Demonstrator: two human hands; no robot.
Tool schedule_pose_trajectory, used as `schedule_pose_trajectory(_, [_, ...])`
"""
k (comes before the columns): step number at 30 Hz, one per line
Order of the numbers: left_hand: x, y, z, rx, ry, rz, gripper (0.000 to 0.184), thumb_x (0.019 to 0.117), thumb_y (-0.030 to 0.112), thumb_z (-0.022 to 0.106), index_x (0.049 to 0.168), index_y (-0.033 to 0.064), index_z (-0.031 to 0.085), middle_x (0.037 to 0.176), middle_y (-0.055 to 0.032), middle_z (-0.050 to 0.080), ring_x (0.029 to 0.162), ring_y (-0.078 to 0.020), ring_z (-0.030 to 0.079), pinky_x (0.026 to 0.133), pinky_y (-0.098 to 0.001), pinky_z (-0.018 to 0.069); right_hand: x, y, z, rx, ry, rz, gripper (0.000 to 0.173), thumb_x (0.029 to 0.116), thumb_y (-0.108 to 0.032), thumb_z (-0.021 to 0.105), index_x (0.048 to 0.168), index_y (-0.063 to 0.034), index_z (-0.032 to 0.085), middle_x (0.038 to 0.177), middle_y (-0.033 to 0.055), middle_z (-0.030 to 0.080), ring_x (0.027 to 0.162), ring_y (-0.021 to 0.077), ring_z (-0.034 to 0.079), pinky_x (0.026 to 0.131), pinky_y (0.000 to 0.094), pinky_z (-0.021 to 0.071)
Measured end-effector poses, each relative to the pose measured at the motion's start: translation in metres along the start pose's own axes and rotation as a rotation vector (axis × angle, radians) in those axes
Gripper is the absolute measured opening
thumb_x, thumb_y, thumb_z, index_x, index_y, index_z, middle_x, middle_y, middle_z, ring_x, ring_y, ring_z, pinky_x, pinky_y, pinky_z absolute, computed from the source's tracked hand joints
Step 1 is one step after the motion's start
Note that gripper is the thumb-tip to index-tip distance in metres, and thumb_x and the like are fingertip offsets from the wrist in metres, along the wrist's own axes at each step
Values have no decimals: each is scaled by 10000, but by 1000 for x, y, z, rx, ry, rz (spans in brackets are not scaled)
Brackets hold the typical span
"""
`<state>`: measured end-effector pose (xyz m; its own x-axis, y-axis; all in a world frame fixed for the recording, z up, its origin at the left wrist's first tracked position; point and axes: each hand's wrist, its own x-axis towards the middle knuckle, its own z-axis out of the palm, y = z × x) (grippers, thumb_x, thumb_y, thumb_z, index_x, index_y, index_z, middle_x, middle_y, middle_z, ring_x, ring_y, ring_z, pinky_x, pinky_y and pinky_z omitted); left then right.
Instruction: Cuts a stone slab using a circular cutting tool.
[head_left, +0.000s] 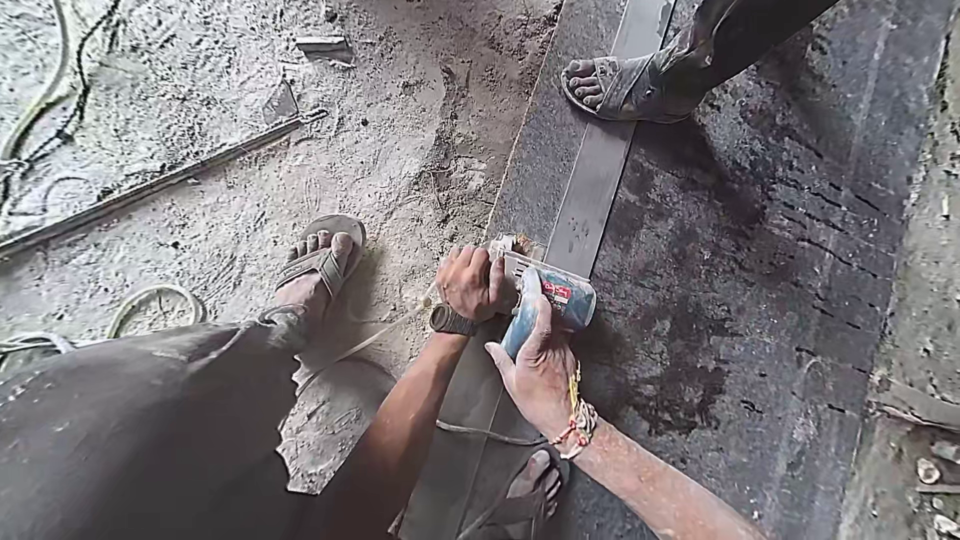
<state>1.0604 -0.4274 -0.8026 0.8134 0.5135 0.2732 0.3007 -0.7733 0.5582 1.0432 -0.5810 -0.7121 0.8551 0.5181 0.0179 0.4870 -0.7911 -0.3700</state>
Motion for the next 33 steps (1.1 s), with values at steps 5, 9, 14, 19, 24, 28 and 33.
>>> schedule_pose_trajectory(5, [4, 0, 1, -6, 17, 13, 587, 1027, 481, 314, 689, 70, 562, 715, -130, 603, 741, -325, 639, 637, -479, 488, 4, -2, 0, 6, -3, 23, 982, 793, -490, 802, 1420, 169, 431, 1027, 174, 748, 821, 249, 750, 706, 374, 609])
schedule_pose_trajectory(9, [6, -1, 1, -5, 11, 23, 582, 1030, 477, 316, 698, 71, 568, 710, -124, 597, 737, -320, 633, 637, -474, 486, 6, -4, -1, -3, -15, 45, 975, 799, -480, 801, 1419, 176, 432, 982, 177, 752, 789, 258, 749, 682, 387, 603])
schedule_pose_trajectory(14, [8, -1, 3, -4, -1, 21, 588, 1032, 484, 312, 694, 73, 562, 692, -118, 582, 708, -314, 622, 615, -476, 478, 10, -3, -1, -7, -6, 47, 947, 802, -463, 802, 1412, 167, 445, 975, 167, 750, 795, 251, 749, 693, 380, 610])
schedule_pose_trajectory(19, [11, -1, 4, -6, 5, 27, 567, 1028, 459, 321, 688, 71, 558, 681, -113, 569, 692, -308, 608, 612, -467, 472, 13, -3, -1, 10, -10, 61, 934, 813, -448, 802, 1414, 169, 441, 986, 168, 749, 819, 253, 749, 724, 383, 610])
schedule_pose_trajectory(24, [15, 1, 4, -4, 2, 25, 552, 1021, 446, 335, 675, 72, 546, 668, -110, 561, 679, -304, 604, 604, -463, 465, 15, -3, -1, 4, 6, 63, 928, 804, -437, 806, 1415, 162, 447, 971, 165, 753, 802, 257, 748, 709, 391, 607])
schedule_pose_trajectory(28, [17, 1, 5, -11, 2, 24, 550, 1023, 441, 334, 681, 69, 552, 670, -110, 564, 685, -301, 609, 616, -466, 477, 18, -2, -1, 12, 2, 63, 921, 810, -432, 806, 1416, 161, 446, 970, 163, 751, 793, 257, 745, 696, 391, 604])
schedule_pose_trajectory(33, [20, 1, 7, -15, 8, 26, 561, 1030, 451, 331, 701, 63, 569, 687, -110, 573, 701, -305, 607, 629, -463, 475, 21, -1, 0, 6, 2, 66, 909, 817, -432, 797, 1408, 167, 453, 972, 165, 751, 785, 255, 744, 687, 387, 604])
